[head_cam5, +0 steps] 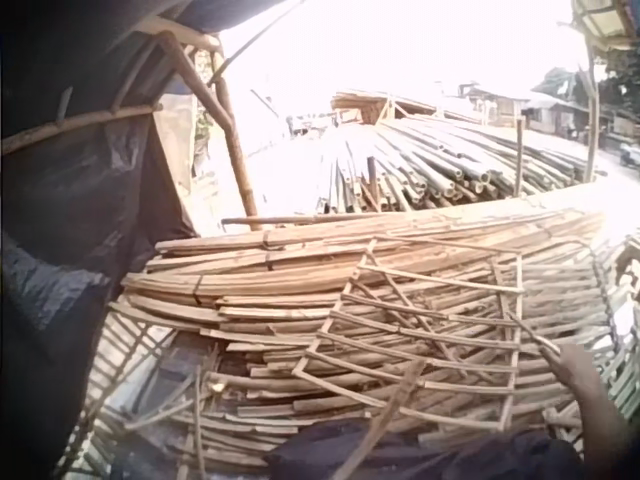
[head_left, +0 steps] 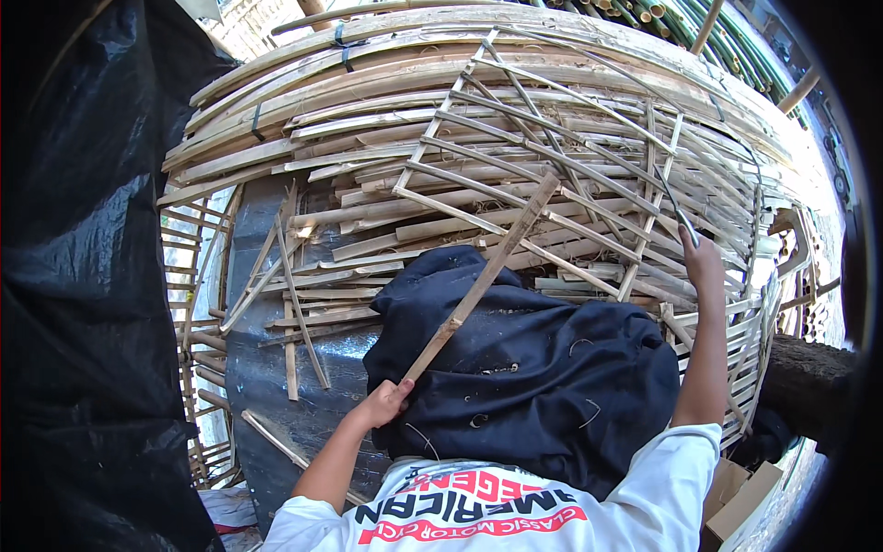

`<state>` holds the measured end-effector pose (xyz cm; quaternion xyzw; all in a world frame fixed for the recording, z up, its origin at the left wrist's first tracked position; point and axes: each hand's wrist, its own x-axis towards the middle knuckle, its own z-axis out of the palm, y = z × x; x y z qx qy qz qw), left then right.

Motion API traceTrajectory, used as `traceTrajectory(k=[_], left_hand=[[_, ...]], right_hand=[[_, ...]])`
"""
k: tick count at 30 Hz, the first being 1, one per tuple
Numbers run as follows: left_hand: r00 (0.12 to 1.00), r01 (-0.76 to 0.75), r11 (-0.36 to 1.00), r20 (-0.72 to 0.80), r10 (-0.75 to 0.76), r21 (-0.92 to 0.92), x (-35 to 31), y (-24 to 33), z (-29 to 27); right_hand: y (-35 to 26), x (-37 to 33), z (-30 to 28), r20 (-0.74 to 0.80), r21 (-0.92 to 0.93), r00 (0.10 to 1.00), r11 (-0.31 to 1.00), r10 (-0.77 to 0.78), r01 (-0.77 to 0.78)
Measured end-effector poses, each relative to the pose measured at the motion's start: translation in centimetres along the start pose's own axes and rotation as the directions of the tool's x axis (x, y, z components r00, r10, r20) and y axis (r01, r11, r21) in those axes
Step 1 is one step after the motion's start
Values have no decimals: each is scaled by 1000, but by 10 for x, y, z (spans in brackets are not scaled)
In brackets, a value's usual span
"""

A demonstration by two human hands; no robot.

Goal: The person strips layers from thin bamboo strips with a knife and kemudian assembles a bamboo lattice structure by hand.

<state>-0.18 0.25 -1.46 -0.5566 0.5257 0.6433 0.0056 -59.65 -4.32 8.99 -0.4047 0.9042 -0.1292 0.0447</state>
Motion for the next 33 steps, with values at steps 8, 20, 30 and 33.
traceTrajectory(k=[8, 20, 30, 33], left_hand=[[987, 131, 989, 103, -123, -74, 5, -4, -10], [985, 154, 981, 91, -144, -116, -16, 7, -11], [952, -98, 878, -212, 220, 469, -45, 10, 13], [944, -68, 850, -242, 225, 522, -42, 16, 18]], right_hand=[[83, -129, 6, 28, 277, 999, 961, -26, 17], [-58, -221, 51, 291, 857, 909, 503, -299, -109], [-40, -247, 71, 358, 904, 847, 375, -393, -208], [-40, -241, 61, 417, 907, 835, 227, -360, -355]])
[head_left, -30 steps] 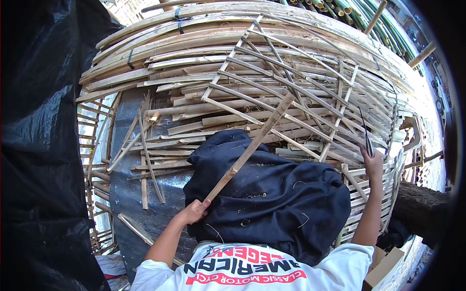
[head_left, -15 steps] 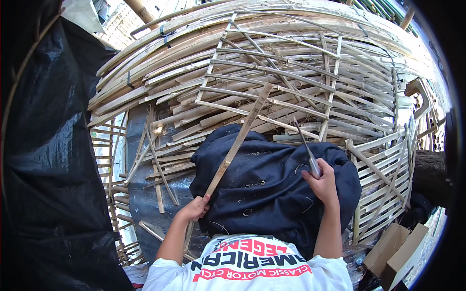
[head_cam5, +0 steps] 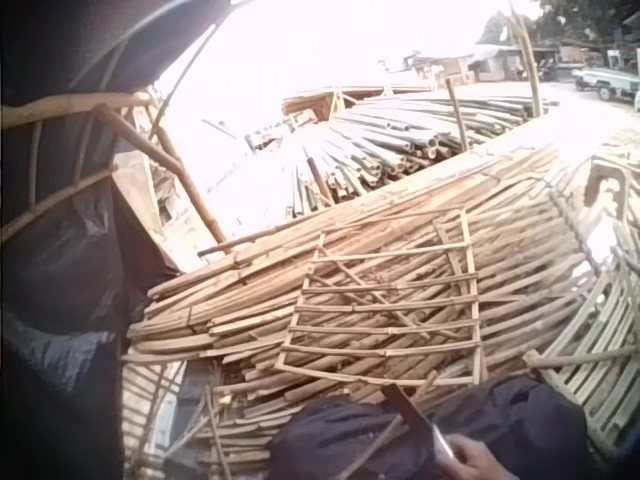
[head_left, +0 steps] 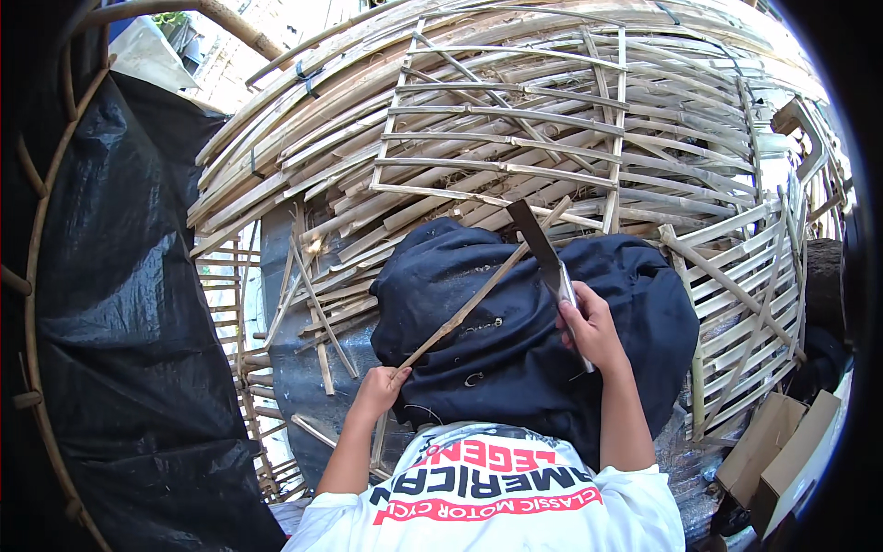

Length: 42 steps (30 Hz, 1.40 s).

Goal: The person strips layers from thin bamboo strips with a knife and kemudian assembles a bamboo lattice structure by hand.

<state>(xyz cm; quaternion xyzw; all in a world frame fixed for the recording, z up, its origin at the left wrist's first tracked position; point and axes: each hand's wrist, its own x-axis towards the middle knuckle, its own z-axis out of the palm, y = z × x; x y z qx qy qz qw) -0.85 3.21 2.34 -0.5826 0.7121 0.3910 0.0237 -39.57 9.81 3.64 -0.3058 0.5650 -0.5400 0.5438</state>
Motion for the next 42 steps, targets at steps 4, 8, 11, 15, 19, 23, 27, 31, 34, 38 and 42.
traceTrajectory(k=[4, 8, 11, 15, 19, 23, 27, 31, 34, 38, 42], left_hand=[[995, -49, 995, -81, 56, 86, 6, -3, 5], [992, -71, 993, -101, 81, 94, 13, -13, 5], [998, -29, 1000, 50, 28, 7, 22, -19, -1], [997, 21, 999, 80, -18, -36, 25, -19, -4], [995, 17, 999, 101, -12, -45, 30, -18, -6], [988, 79, 996, 137, -71, -51, 33, -17, -11], [993, 55, 993, 113, -44, -100, 33, -24, -6], [987, 97, 988, 139, -80, -117, 32, -15, -9], [986, 101, 986, 145, -82, -129, 31, -13, -12], [995, 26, 959, 102, 3, -283, 30, -4, -9], [983, 116, 976, 162, -87, -183, 33, -14, -8]], right_hand=[[-10, 5, -5, -45, -69, 999, 997, -18, 15], [-6, 0, 4, -70, -148, 997, 989, -19, 9], [10, -6, 3, 16, -193, 1000, 981, 7, -3], [0, -1, 4, 15, -11, 999, 1000, 30, -30], [-10, 4, 11, -148, 37, 988, 999, 37, -31], [4, -6, 9, 88, -334, 995, 943, 37, -5], [-13, 1, 7, 39, -292, 999, 956, 27, -14], [0, -7, 24, -75, -243, 991, 961, 113, -128], [12, -14, 23, 67, -419, 997, 908, 46, -14], [-1, -10, 14, 154, -513, 979, 837, -130, 192], [18, -15, 37, -26, -460, 999, 888, -34, 18]])
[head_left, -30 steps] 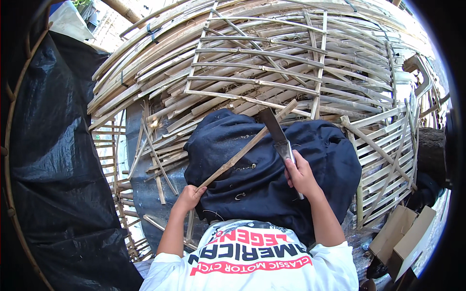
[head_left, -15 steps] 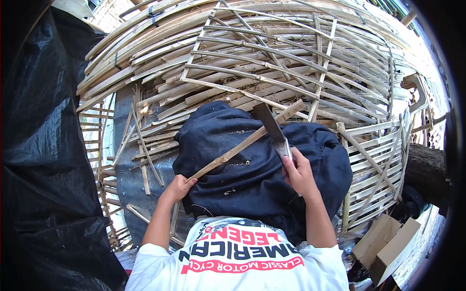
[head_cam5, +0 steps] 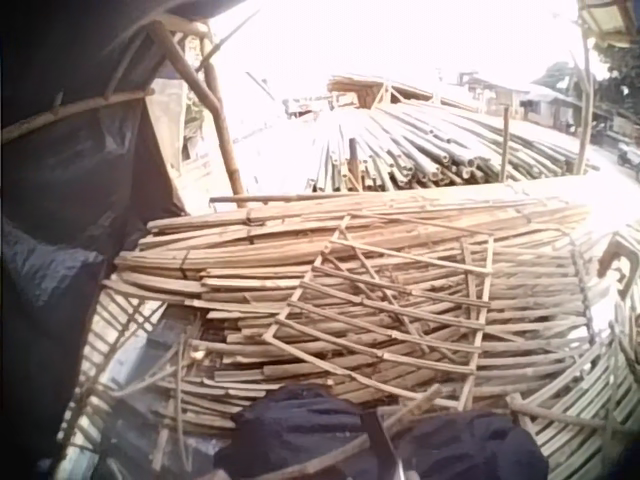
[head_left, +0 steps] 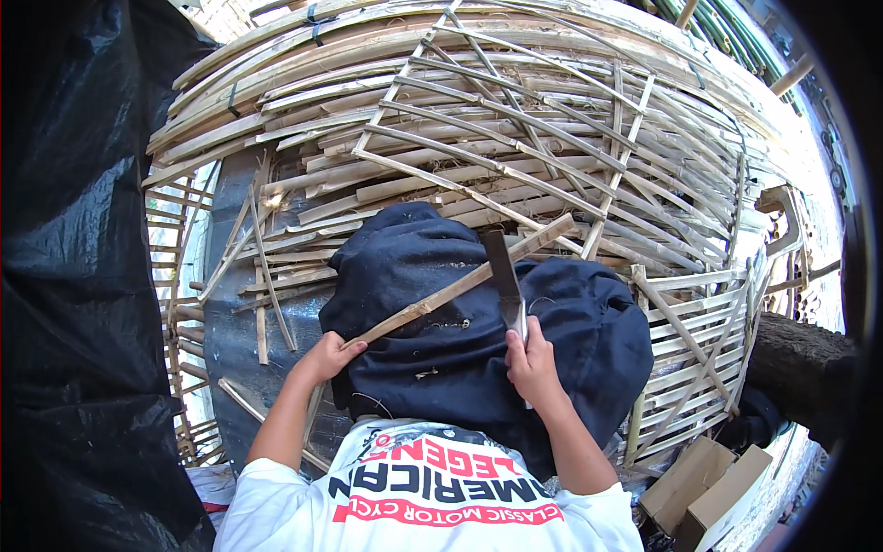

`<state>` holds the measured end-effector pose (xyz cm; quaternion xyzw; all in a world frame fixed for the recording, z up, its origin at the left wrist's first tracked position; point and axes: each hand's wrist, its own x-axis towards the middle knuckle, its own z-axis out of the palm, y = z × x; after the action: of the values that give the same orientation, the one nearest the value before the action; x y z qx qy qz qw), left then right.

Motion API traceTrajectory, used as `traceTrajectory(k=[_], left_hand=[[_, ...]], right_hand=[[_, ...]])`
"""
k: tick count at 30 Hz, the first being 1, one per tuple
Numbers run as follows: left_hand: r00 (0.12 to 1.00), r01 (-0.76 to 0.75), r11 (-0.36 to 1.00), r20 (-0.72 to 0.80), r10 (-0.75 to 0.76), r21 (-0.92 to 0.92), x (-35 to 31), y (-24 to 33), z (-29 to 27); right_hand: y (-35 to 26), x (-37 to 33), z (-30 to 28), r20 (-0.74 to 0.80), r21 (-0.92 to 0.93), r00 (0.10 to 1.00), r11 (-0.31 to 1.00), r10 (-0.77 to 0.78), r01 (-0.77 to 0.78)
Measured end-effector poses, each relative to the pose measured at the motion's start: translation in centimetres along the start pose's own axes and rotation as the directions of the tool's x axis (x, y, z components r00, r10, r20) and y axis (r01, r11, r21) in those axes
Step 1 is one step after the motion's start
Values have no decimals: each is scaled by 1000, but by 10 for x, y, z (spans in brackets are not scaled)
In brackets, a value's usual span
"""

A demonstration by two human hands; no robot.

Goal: The person strips layers from thin bamboo strips with a knife and kemudian assembles a bamboo lattice structure by hand.

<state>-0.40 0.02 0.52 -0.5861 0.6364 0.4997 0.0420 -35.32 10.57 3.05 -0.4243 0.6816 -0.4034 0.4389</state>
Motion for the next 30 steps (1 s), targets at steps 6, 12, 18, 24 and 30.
traceTrajectory(k=[6, 12, 18, 24, 30], left_hand=[[1000, -17, 1000, -17, 16, -13, 4, -17, 2], [996, -58, 998, -67, 59, 20, 0, -11, 0], [993, -76, 996, -92, 80, 53, 0, -8, 5], [990, -57, 994, -121, 69, 98, -2, -9, 4], [991, -44, 996, -120, 53, 73, -3, -2, 6]], right_hand=[[-19, 0, -4, 61, -46, 998, 999, -11, 14], [-2, -8, 13, 60, 23, 998, 999, -26, 24], [-18, -4, 4, -54, 176, 997, 984, 50, -40], [1, -8, 20, 70, 40, 998, 999, -9, 6], [-14, 1, 21, 13, 168, 992, 978, 125, -125]])
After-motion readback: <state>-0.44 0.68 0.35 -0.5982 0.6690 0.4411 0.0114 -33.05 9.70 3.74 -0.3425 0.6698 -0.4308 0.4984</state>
